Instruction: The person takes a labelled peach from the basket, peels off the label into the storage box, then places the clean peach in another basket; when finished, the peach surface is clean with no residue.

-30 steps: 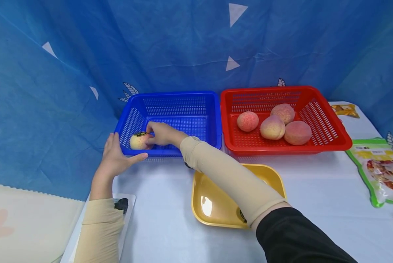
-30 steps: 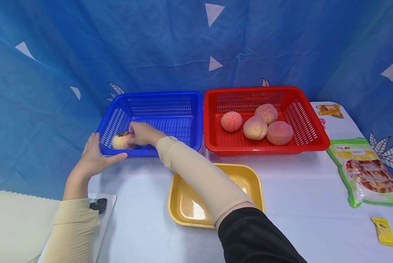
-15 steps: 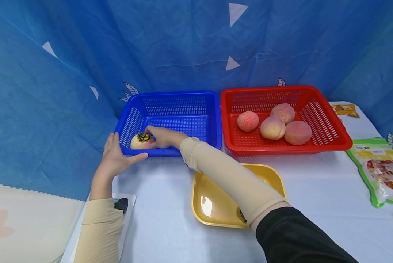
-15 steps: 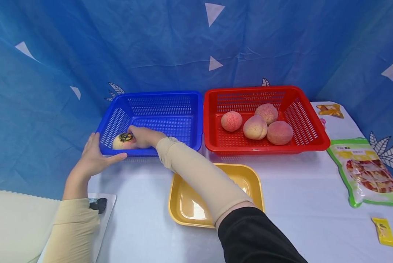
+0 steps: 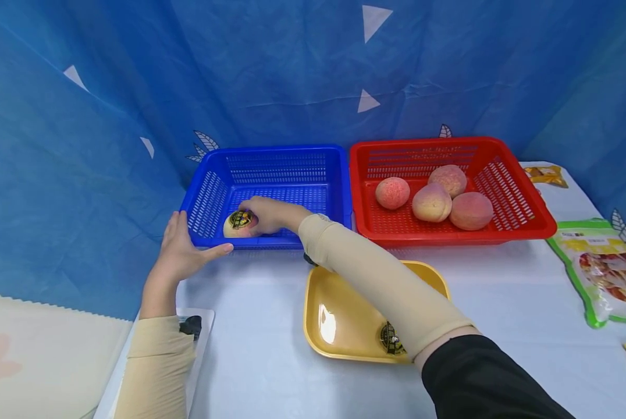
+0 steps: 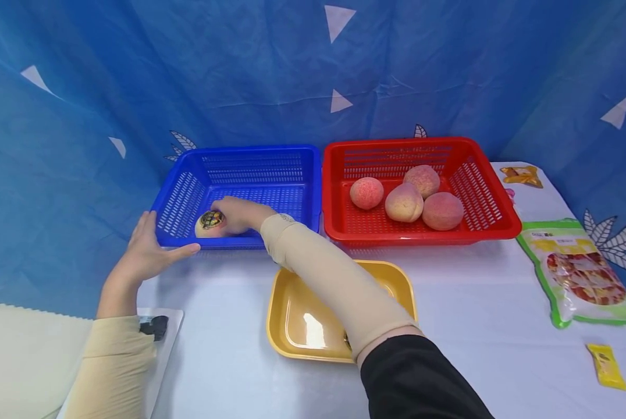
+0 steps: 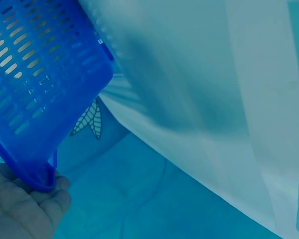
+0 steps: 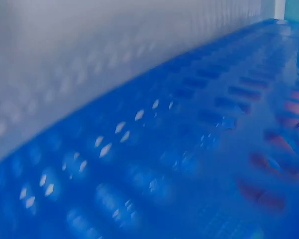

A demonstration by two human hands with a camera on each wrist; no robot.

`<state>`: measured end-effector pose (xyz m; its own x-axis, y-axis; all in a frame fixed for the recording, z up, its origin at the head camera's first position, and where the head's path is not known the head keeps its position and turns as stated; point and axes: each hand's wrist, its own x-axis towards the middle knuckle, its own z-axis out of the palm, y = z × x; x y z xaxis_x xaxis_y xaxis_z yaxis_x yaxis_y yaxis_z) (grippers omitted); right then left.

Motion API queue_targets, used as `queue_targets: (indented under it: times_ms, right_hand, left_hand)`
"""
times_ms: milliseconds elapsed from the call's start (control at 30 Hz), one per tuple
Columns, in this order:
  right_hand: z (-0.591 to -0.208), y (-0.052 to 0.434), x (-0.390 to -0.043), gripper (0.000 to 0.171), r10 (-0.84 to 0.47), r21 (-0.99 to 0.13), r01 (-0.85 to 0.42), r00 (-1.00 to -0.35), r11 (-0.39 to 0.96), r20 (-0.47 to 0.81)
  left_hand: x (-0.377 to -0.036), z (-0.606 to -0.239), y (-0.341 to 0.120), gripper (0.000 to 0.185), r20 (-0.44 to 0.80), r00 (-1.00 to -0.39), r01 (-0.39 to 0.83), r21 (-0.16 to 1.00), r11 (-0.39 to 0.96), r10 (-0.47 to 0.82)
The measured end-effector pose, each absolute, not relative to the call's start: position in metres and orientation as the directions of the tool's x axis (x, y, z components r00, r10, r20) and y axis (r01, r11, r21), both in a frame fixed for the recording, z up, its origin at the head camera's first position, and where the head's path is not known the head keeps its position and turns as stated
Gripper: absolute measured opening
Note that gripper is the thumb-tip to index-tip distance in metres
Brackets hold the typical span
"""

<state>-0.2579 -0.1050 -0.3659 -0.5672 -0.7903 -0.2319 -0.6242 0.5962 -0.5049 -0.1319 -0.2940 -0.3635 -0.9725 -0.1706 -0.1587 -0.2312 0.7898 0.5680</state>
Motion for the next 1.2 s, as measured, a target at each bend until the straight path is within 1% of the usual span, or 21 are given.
queue_targets:
  times_ms: [233, 500, 700, 900, 1200]
  right_hand:
    - [-0.364, -0.092, -0.259, 0.066, -0.780, -0.465, -0.634, -0.569, 0.618, -0.261]
    - [-0.368, -0.088, -0.260, 0.064, -0.783, -0.564, -0.563, -0.553, 0.603, -0.285]
    - [-0.364, -0.083, -0.261, 0.069, -0.798, -0.581, -0.586, -0.567, 0.565, -0.204]
    - [-0.353, -0.066, -0.258, 0.077, -0.791, -0.625, -0.563, -0.593, 0.541, -0.151]
    - [-0.338, -0.032, -0.252, 0.076, -0.776, -0.698, -0.538, -0.630, 0.473, -0.041]
  left_hand:
    - [-0.131, -0.364, -0.294, 0.137, -0.150, -0.973, -0.230, 0.560, 0.796, -0.176]
    - [-0.131, -0.363, -0.295, 0.137, -0.151, -0.975, -0.221, 0.563, 0.797, -0.164]
    - [-0.131, -0.363, -0.295, 0.138, -0.160, -0.973, -0.229, 0.565, 0.793, -0.167]
    - [-0.131, -0.360, -0.294, 0.139, -0.186, -0.969, -0.241, 0.560, 0.793, -0.164]
    - [-0.132, -0.360, -0.293, 0.139, -0.195, -0.966, -0.251, 0.561, 0.789, -0.170]
